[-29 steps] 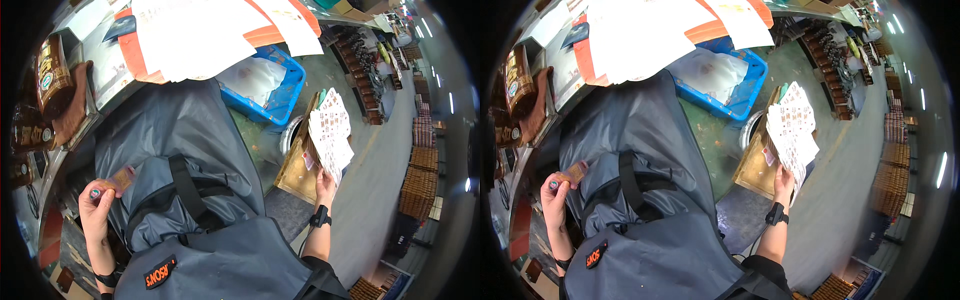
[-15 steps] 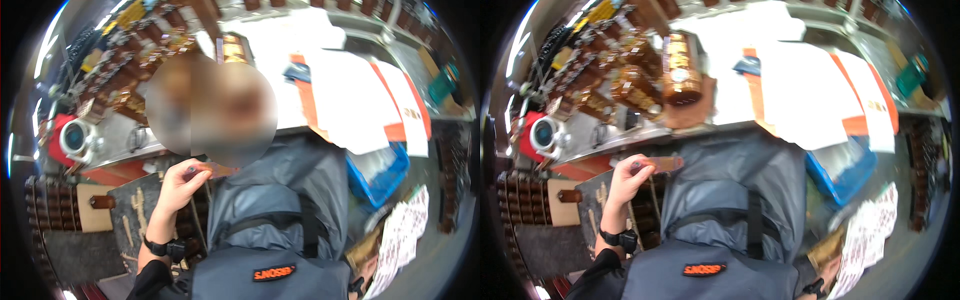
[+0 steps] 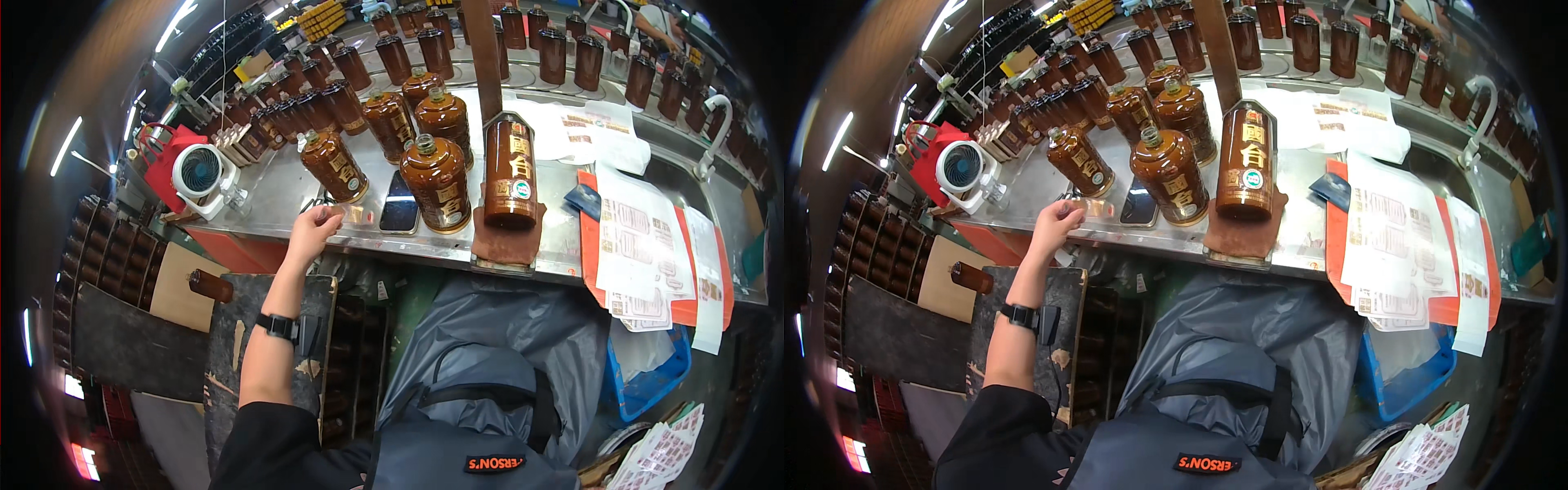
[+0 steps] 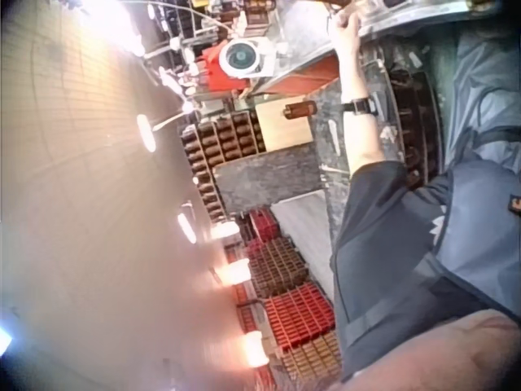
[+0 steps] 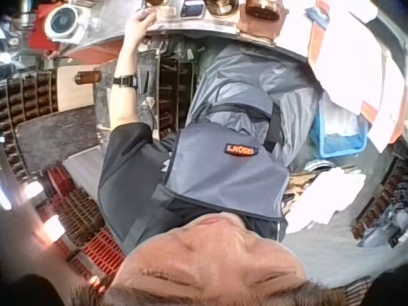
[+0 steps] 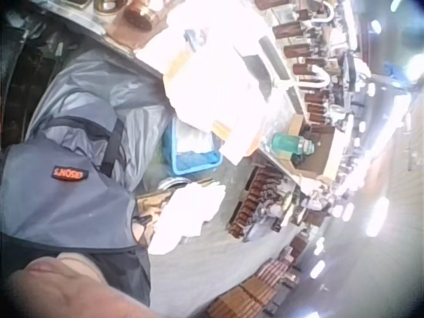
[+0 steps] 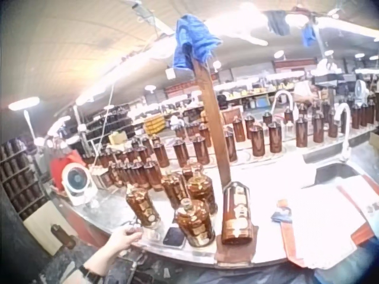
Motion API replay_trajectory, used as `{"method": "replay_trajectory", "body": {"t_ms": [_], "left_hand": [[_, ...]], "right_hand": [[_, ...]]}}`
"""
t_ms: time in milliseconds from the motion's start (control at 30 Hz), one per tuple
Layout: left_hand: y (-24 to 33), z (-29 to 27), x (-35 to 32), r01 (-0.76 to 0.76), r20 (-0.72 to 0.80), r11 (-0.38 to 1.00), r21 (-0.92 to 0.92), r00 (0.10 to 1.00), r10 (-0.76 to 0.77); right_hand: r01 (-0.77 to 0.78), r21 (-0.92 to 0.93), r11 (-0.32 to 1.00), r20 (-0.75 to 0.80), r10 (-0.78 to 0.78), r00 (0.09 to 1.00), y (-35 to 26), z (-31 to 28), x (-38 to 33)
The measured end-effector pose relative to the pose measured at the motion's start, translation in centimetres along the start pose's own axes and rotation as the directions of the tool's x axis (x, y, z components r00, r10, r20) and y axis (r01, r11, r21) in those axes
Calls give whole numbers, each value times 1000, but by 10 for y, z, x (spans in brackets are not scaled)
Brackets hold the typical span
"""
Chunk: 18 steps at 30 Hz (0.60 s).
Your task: Apply adhesive labels to glass bottles and use scissors to trim label strips.
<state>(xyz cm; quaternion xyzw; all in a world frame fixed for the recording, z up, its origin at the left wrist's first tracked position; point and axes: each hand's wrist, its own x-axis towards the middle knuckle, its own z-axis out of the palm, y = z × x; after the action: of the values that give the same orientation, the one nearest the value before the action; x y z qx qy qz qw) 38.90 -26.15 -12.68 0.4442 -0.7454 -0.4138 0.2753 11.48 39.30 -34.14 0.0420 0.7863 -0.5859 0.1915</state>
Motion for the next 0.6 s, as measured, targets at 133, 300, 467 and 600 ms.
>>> {"method": "replay_trajectory", "body": {"t_ms": [133, 300, 467, 600], "left_hand": [[-22, 4, 18, -54, 22, 881, 470, 999, 49], [-25, 41, 33, -229, -41, 861, 455, 960, 277], [-33, 23, 56, -308, 70, 833, 460, 948, 311], [-34, -51, 39, -343, 24, 314, 885, 708, 706]], "right_hand": [[-87, 80, 993, 53, 83, 995, -26, 52, -3], [-236, 185, 954, -6, 242, 970, 7, 67, -17], [-310, 394, 865, -471, 480, 740, 184, -59, -23], [111, 676, 728, -720, 621, 309, 169, -122, -107]]}}
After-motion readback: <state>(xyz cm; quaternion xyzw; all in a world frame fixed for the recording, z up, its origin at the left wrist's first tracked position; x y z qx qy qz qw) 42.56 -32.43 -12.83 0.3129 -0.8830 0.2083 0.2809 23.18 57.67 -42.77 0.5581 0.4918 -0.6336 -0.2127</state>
